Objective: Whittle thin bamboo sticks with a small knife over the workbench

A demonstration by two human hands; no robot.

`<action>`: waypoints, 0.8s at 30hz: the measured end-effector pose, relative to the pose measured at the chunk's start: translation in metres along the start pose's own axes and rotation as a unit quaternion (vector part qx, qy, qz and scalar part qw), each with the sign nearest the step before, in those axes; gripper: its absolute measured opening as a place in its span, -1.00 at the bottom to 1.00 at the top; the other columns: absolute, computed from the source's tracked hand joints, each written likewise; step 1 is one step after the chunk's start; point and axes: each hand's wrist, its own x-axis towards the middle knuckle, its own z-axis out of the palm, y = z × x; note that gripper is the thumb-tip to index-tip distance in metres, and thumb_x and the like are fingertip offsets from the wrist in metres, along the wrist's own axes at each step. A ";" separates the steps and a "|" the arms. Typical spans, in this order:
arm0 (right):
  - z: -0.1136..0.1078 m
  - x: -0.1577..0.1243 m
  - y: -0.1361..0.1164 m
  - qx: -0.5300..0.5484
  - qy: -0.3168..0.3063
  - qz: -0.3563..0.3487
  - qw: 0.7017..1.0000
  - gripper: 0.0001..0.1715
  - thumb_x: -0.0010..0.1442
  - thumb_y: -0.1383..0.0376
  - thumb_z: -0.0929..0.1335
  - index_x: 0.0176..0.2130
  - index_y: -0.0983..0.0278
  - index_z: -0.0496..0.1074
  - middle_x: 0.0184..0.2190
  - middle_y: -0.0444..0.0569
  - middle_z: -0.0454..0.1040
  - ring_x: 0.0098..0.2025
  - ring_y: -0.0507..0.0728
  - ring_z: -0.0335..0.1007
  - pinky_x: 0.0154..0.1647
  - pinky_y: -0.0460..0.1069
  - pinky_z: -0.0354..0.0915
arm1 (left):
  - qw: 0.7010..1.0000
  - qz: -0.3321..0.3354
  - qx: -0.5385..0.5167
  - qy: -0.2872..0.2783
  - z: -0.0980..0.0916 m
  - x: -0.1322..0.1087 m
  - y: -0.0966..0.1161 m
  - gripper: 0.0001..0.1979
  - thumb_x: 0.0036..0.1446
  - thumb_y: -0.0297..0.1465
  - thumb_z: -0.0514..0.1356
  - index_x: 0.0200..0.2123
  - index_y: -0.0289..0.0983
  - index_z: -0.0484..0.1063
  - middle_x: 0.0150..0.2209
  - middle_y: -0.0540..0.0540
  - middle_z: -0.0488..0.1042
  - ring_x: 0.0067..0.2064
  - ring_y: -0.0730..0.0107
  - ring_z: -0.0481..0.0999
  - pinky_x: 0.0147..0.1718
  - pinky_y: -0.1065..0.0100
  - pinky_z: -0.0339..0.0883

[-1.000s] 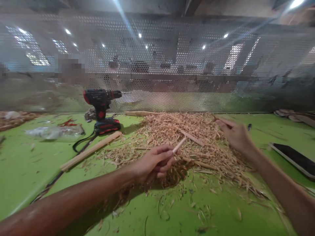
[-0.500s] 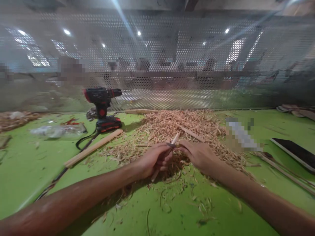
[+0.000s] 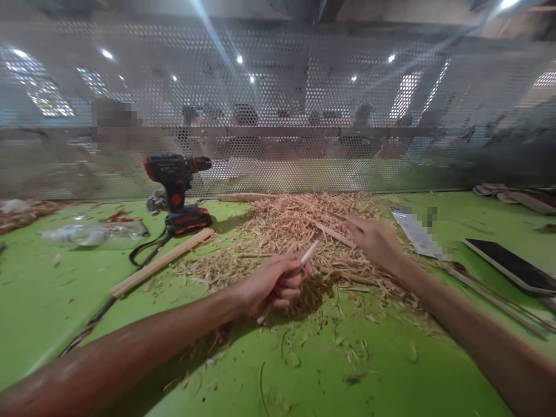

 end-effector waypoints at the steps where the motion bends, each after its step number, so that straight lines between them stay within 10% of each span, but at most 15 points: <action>1: -0.003 0.001 0.005 -0.001 0.021 0.022 1.000 -0.47 0.52 0.11 0.18 -0.06 0.24 0.67 -0.43 0.03 0.65 -0.55 0.11 0.45 -0.55 -0.06 0.23 | 1.000 0.002 -0.004 0.000 0.001 0.001 0.000 -0.81 0.43 -0.29 0.06 -0.23 -0.24 0.36 -0.58 0.21 -0.05 -0.60 0.58 -0.25 -0.74 0.59 -0.21; 10: 0.012 -0.020 -0.052 0.081 -0.062 -0.124 0.987 -0.48 0.57 0.16 0.15 0.02 0.28 0.61 -0.38 -0.01 0.67 -0.51 0.06 0.48 -0.56 -0.07 0.24 | 0.999 -0.013 -0.037 0.021 0.004 0.002 0.003 -0.70 0.42 -0.33 0.04 -0.43 -0.24 0.25 -0.57 0.19 -0.10 -0.59 0.59 -0.24 -0.74 0.59 -0.23; 24: 0.016 -0.007 -0.029 -0.040 -0.047 -0.114 0.991 -0.54 0.53 0.23 0.19 0.13 0.17 0.61 -0.09 0.03 0.70 -0.32 0.16 0.66 -0.55 -0.05 0.23 | 0.998 -0.001 -0.050 0.032 0.001 0.004 0.007 -0.71 0.42 -0.36 0.04 -0.42 -0.25 0.24 -0.55 0.20 -0.11 -0.58 0.59 -0.27 -0.73 0.59 -0.32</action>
